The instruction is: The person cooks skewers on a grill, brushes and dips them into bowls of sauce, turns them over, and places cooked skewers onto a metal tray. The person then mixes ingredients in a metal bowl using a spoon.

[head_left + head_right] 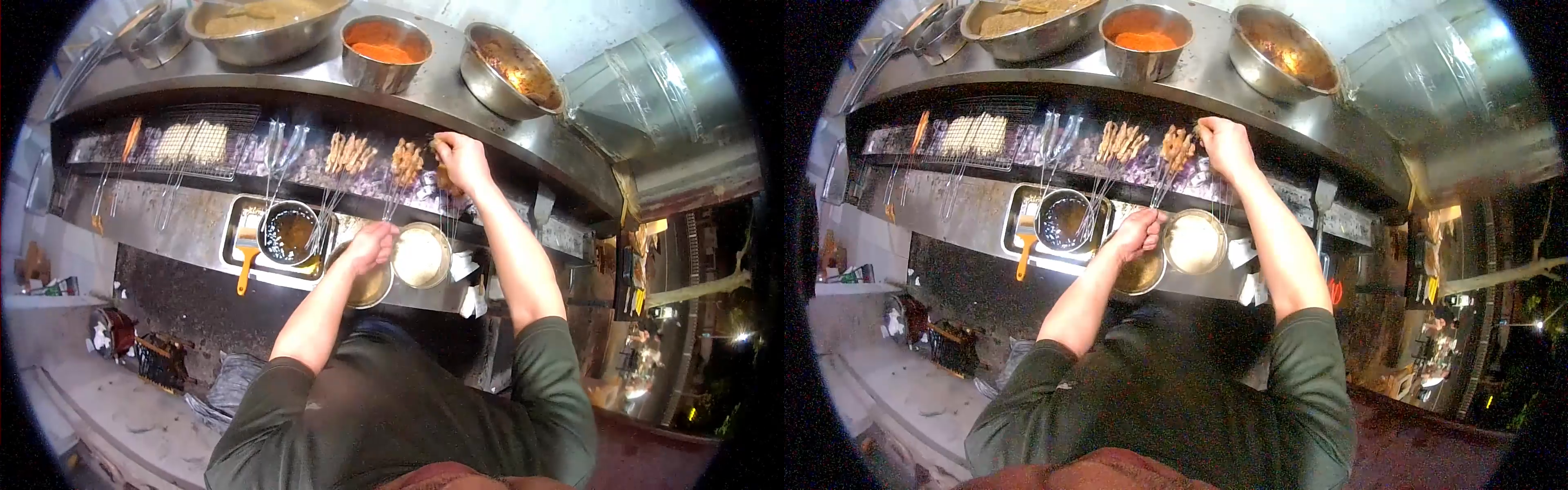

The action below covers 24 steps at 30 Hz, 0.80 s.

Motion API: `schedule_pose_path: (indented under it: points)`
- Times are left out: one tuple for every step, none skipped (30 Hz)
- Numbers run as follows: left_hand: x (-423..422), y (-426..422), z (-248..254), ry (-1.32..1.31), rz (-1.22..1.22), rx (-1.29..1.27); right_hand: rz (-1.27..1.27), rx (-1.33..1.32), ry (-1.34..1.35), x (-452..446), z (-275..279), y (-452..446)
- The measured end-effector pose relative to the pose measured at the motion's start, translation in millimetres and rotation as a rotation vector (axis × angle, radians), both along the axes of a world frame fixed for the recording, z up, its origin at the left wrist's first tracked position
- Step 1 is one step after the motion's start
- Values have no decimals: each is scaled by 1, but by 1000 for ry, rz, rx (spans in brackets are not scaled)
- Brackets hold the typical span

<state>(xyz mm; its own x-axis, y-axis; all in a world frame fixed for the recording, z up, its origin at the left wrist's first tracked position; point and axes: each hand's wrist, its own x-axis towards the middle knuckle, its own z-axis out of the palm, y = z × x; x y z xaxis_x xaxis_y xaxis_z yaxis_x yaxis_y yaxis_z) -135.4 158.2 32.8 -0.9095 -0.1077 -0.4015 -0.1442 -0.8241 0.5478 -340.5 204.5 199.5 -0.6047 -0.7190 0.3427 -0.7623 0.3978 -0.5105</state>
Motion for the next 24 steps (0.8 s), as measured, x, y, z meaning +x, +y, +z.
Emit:
schedule_pose_path:
  points:
    - [-2, 0, -8, -6, -16, 13, 41, 4, 141, -2, 0, -4]
    - [-4, -1, -21, -14, -27, 24, -24, -27, -37, -4, 2, -7]
    - [-3, -7, -28, -25, -28, 30, 16, 20, -14, -4, 1, -9]
    - [-7, -2, -1, -291, -54, -175, 71, 48, 14, -6, 1, -15]
    - [-6, 1, -5, -330, 3, -692, 130, 76, 136, -9, -4, -19]
    - [-2, 5, -12, -373, 44, -1201, 126, 14, 111, -8, 0, -21]
    - [1, 1, 6, -348, -26, -1177, 68, -49, 54, -6, 6, -22]
    - [-3, 7, -6, -442, 24, -1373, 26, -54, 134, -8, 1, -22]
    - [0, 8, 7, -506, -32, -1374, 101, 113, 181, -7, -1, -20]
    - [1, 9, 21, -565, -91, -1373, 167, 281, 230, -9, -1, -19]
    - [-3, 8, 8, -591, -80, -1425, 142, 172, 202, -11, -2, -20]
    - [-5, 4, 10, -548, -54, -1413, 117, 69, 172, -13, -2, -19]
    - [-5, 4, 12, -505, -34, -1390, 93, -23, 140, -15, -2, -15]
    - [-1, 9, 9, -462, -28, -1357, 122, 16, 164, -17, -4, -12]
    - [-2, 9, -9, -310, 52, -1308, 144, 61, 182, -18, -3, -13]
    - [-4, 11, -23, -264, 110, -1517, 164, 113, 195, -17, -3, -11]
    - [-3, 12, -25, -178, 51, -959, 98, 71, 127, -14, 0, -10]
    - [-6, 6, -22, -97, 5, -408, 35, 18, 71, -13, 7, -13]
    - [-2, 2, -8, -45, -8, -206, 22, 27, -20, -10, 9, -13]
    - [2, -1, 5, 4, -19, -5, 102, 54, 91, -16, -2, -13]
    - [-1, -3, 1, -45, -2, 50, 132, 75, 128, -17, -6, -12]
    - [-1, -5, -3, -71, 6, 66, 163, 92, 167, -17, -8, -12]
    - [-1, -7, -9, -61, 14, 67, 134, 69, 103, -19, -9, -11]
    - [-2, -8, -13, -52, 25, 70, 107, 46, 38, -18, -8, -12]
